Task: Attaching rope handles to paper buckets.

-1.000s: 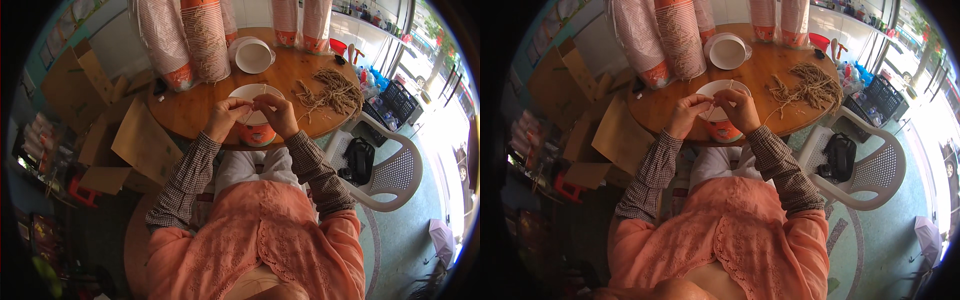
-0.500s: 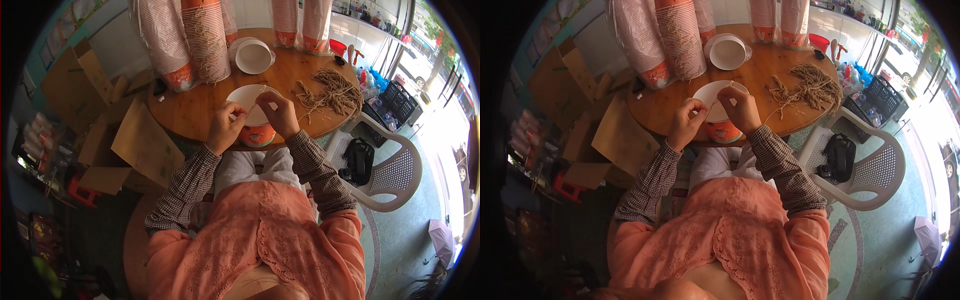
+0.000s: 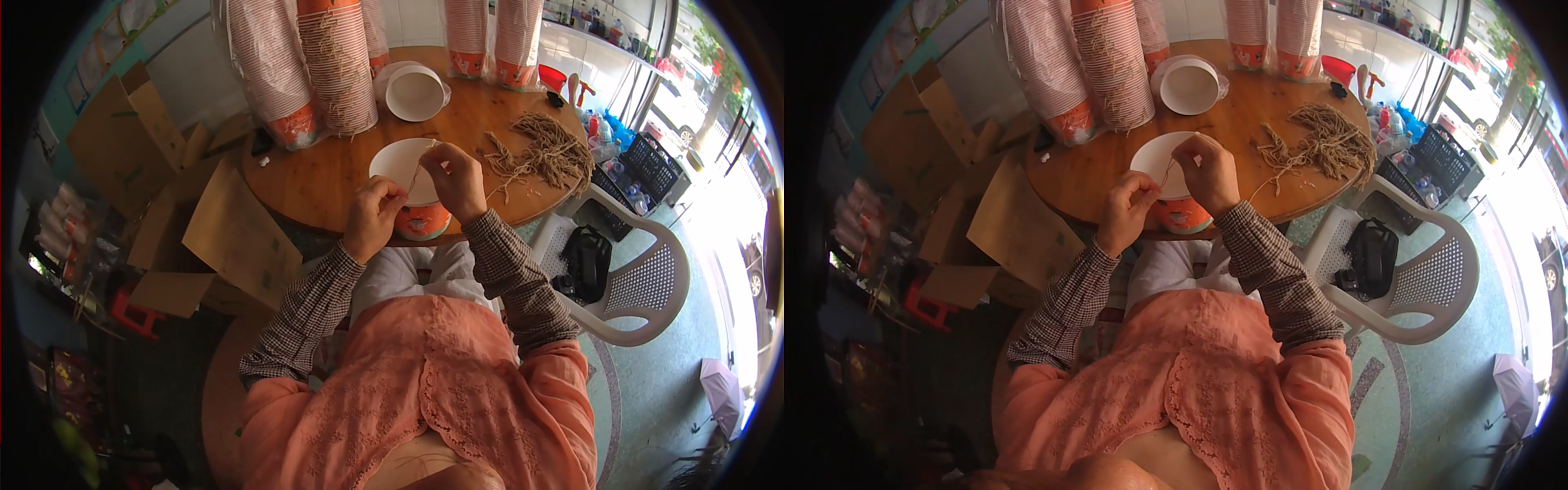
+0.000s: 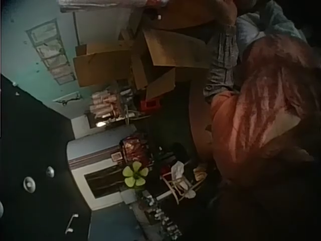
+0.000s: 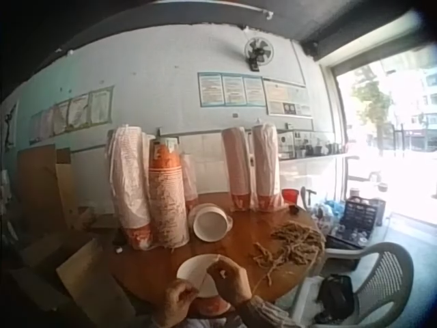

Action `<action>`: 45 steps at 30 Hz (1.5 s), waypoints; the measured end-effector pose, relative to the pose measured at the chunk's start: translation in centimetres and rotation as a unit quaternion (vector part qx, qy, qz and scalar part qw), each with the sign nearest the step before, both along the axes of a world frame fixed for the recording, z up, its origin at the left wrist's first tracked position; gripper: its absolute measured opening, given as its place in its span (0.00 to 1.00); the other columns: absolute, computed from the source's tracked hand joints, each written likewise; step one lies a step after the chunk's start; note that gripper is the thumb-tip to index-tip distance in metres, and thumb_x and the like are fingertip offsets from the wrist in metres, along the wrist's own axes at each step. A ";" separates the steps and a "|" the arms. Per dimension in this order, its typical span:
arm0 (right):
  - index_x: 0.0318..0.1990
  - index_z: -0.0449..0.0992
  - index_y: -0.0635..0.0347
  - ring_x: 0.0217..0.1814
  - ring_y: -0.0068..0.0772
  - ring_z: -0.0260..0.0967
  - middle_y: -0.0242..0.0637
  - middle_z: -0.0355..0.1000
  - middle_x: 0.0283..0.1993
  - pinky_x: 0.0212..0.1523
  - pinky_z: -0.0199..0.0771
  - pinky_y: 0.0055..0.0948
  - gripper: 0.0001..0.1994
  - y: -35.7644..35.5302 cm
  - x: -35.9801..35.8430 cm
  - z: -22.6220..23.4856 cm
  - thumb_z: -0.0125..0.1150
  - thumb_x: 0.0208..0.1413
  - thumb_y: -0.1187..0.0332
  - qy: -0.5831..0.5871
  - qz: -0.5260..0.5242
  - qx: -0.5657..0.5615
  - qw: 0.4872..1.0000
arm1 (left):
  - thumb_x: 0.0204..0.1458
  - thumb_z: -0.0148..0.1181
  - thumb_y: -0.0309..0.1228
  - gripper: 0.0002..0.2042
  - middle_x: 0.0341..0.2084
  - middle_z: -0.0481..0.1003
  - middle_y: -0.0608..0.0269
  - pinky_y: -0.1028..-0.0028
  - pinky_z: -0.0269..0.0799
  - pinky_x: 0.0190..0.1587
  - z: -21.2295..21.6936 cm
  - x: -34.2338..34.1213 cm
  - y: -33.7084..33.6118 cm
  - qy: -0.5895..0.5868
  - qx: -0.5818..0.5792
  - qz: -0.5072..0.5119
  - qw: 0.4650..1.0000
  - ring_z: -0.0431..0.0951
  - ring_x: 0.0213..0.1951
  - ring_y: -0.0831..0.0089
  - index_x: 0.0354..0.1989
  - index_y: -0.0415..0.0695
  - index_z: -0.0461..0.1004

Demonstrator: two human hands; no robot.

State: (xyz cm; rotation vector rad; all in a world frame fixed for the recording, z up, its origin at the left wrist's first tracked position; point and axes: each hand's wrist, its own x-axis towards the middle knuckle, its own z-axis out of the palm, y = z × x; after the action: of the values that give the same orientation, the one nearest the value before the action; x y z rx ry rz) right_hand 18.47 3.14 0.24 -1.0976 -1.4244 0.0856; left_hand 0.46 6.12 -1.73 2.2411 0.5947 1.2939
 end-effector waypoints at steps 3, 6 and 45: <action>0.32 0.76 0.63 0.32 0.37 0.72 0.41 0.73 0.32 0.33 0.72 0.30 0.04 0.0 0.3 0.5 0.62 0.49 0.73 -0.024 0.020 -0.009 0.999 | 0.53 0.58 0.23 0.04 0.35 0.74 0.60 0.75 0.71 0.41 0.2 0.1 0.2 -0.017 -0.046 -0.025 0.998 0.75 0.38 0.73 0.35 0.36 0.73; 0.33 0.77 0.62 0.31 0.36 0.72 0.40 0.73 0.32 0.33 0.72 0.29 0.04 -0.6 0.6 1.2 0.62 0.50 0.73 -0.038 0.045 -0.010 0.998 | 0.55 0.58 0.25 0.05 0.35 0.75 0.62 0.77 0.71 0.40 -0.1 0.2 1.7 -0.045 -0.109 -0.038 0.992 0.74 0.38 0.78 0.37 0.36 0.74; 0.35 0.75 0.64 0.31 0.26 0.70 0.36 0.73 0.32 0.36 0.71 0.25 0.04 0.3 2.2 1.9 0.61 0.52 0.75 -0.106 0.109 -0.028 0.988 | 0.52 0.62 0.26 0.05 0.26 0.76 0.70 0.83 0.69 0.36 3.2 2.6 3.7 0.017 -0.173 -0.058 0.983 0.74 0.31 0.84 0.33 0.37 0.76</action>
State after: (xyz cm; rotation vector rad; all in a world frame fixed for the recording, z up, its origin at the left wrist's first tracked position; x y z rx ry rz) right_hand 20.70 3.46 2.17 -1.0160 -1.7399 0.1701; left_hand 3.05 9.83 1.48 1.9829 0.6367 1.0084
